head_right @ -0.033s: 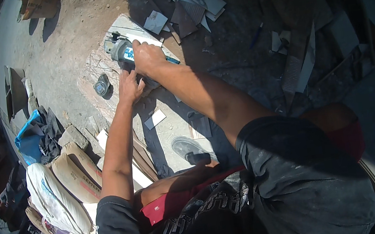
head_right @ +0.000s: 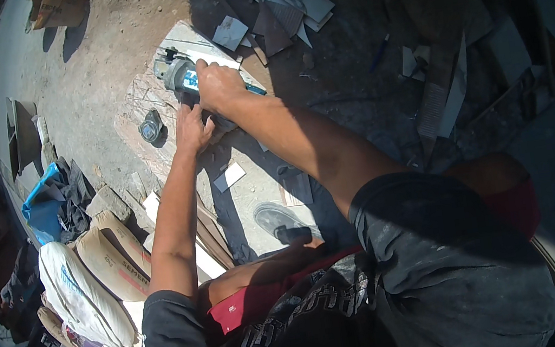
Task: Using an angle grinder to cut small ceramic tiles while held by hand.
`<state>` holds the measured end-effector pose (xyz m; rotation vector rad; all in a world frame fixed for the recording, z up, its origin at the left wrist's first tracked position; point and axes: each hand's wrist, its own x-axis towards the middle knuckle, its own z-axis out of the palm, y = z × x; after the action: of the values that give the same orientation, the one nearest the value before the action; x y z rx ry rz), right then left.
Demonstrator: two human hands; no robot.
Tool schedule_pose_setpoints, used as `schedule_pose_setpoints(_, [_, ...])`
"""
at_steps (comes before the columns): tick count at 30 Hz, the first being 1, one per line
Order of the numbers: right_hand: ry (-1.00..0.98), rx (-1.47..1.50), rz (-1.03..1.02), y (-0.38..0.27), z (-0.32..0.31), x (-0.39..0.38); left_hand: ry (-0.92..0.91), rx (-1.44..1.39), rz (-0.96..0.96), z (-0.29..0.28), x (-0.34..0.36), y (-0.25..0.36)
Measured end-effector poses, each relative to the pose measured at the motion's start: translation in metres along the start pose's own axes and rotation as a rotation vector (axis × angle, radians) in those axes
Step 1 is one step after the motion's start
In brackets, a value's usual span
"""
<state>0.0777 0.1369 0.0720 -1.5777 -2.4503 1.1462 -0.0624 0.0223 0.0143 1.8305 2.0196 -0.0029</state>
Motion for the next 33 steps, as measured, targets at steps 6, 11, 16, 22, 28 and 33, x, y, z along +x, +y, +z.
schedule_pose_setpoints(6, [-0.007,0.003,-0.010,-0.001,-0.001,0.001,0.026,0.016,0.016,0.007,0.000,-0.005])
schedule_pose_setpoints(11, [-0.022,0.002,-0.001,-0.001,-0.002,0.001,-0.022,-0.004,-0.025,0.002,0.001,0.000])
schedule_pose_setpoints(16, [-0.019,0.002,0.000,0.001,-0.001,0.002,-0.061,-0.014,-0.051,-0.001,0.002,0.003])
schedule_pose_setpoints(22, [-0.030,0.009,0.000,-0.001,-0.002,0.002,-0.005,-0.002,-0.005,0.004,0.001,-0.001])
schedule_pose_setpoints(28, [-0.027,0.012,0.003,0.001,-0.002,0.003,-0.031,-0.012,-0.013,0.003,0.001,-0.001])
schedule_pose_setpoints(33, [-0.041,0.007,0.002,-0.002,-0.002,0.003,0.015,0.018,0.013,0.007,-0.001,-0.006])
